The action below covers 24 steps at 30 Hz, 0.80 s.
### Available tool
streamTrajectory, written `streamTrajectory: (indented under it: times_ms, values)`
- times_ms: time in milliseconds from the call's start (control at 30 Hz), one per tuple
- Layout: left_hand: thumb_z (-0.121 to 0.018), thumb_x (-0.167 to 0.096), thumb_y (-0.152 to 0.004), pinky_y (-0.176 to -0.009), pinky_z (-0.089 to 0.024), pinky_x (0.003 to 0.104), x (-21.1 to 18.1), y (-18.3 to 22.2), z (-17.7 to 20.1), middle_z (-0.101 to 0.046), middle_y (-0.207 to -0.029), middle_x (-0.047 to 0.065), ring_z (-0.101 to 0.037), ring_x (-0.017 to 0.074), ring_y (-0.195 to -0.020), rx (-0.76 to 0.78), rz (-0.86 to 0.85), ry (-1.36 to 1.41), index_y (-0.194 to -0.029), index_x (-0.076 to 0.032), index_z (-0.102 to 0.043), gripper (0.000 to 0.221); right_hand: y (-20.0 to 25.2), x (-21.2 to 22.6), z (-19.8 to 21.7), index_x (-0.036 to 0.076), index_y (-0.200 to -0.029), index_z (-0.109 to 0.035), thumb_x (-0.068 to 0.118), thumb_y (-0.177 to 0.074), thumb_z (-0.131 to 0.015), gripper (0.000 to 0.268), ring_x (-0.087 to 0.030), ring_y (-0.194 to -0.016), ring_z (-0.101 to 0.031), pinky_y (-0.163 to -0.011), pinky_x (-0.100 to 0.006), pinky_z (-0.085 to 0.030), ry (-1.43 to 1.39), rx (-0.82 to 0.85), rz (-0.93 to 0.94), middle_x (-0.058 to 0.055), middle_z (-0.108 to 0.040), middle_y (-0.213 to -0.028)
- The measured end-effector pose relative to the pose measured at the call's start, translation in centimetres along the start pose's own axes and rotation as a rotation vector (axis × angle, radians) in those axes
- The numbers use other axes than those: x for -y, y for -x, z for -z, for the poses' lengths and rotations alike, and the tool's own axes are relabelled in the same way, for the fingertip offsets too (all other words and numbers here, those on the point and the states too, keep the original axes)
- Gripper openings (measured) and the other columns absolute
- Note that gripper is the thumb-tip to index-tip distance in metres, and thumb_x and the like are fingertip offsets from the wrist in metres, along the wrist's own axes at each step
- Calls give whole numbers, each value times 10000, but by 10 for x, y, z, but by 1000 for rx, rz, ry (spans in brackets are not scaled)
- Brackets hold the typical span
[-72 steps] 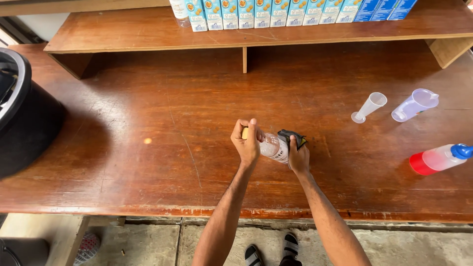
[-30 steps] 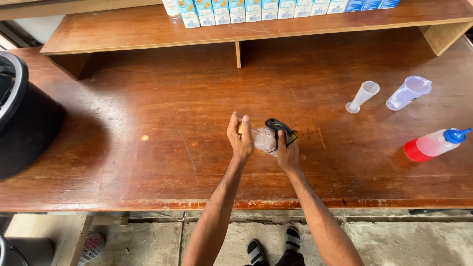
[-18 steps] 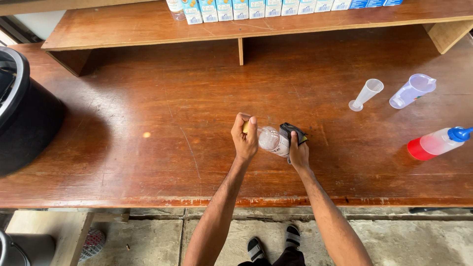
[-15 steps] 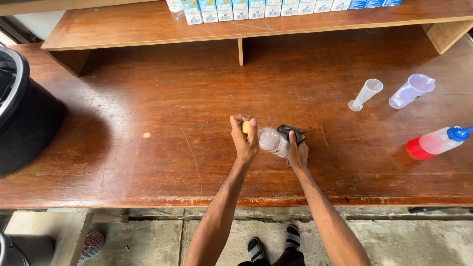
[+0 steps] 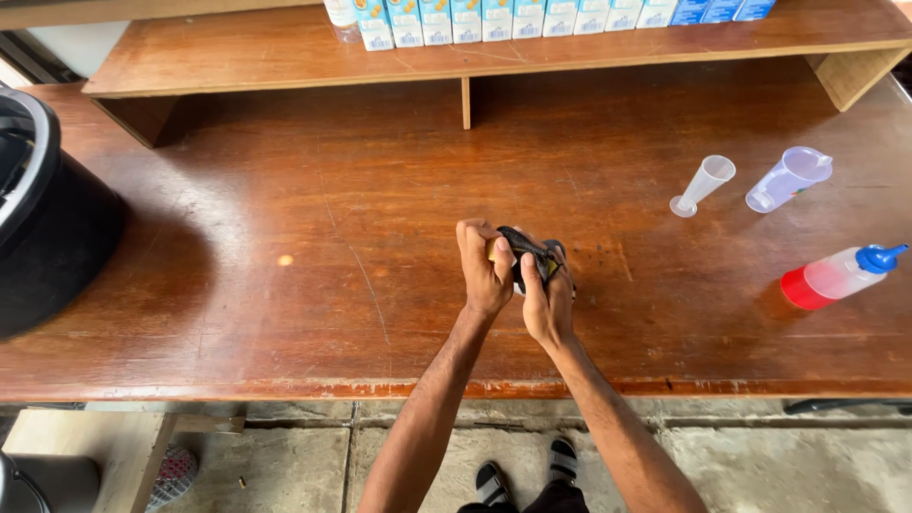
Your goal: The person is cleaning glass syrup bottles using a cloth and organizing them on a wooden counter.
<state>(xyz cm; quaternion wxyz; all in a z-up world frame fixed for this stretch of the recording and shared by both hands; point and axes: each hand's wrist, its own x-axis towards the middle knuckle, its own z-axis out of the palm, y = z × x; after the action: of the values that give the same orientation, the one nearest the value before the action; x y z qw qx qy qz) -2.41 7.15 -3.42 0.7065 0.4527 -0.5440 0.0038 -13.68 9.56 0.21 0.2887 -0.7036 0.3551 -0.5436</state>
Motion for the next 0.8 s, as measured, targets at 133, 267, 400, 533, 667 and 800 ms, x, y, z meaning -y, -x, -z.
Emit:
streamTrajectory:
  times_ms: [133,267,400,533,667,800]
  values:
    - [-473,-414,-1053,-851,-439,365,-2,-6,2,-457,-987,96,-500,277,-909,41,-32,-48,-946,-100,-479,332,-7,16,3,48,-1137,-709,349,-1079,-458,396,-361,-1149,-637,-1076,-512,-388,-73,10,-89,-179,-709,-1102]
    - [-528,-432,-1043,-842,-449,370,5,-6,1,-457,-979,99,-512,285,-901,51,-6,-57,-970,-94,-488,348,-2,-12,3,46,-1303,-626,277,-1063,-488,360,-391,-1265,-561,-1153,-533,-292,48,45,74,-189,-653,-1278]
    - [-656,-313,-994,-768,-463,390,6,-12,2,-498,-942,148,-546,322,-829,36,60,8,-1017,-52,-519,296,7,-48,4,108,-1442,-541,223,-1002,-578,457,-337,-1359,-503,-1164,-505,-292,136,9,140,-116,-588,-1430]
    - [-699,-242,-974,-753,-471,349,11,-12,-2,-538,-908,136,-582,284,-816,-45,83,39,-969,-49,-568,233,9,-68,-2,125,-1446,-539,298,-1009,-576,471,-323,-1330,-531,-1158,-459,-322,110,-56,160,-93,-593,-1434]
    - [-784,-186,-921,-761,-484,327,10,-9,1,-619,-928,106,-624,223,-852,-175,135,62,-963,-55,-647,194,13,-86,-8,49,-1256,-632,248,-1035,-530,315,-379,-1093,-647,-1011,-475,-447,104,-119,150,-167,-675,-1175]
    - [-795,-150,-913,-802,-491,312,7,-6,13,-669,-963,98,-648,186,-906,-240,191,94,-1010,-54,-721,155,41,-161,-10,-5,-975,-714,205,-1055,-562,271,-397,-876,-706,-925,-489,-487,257,-163,104,-215,-722,-879]
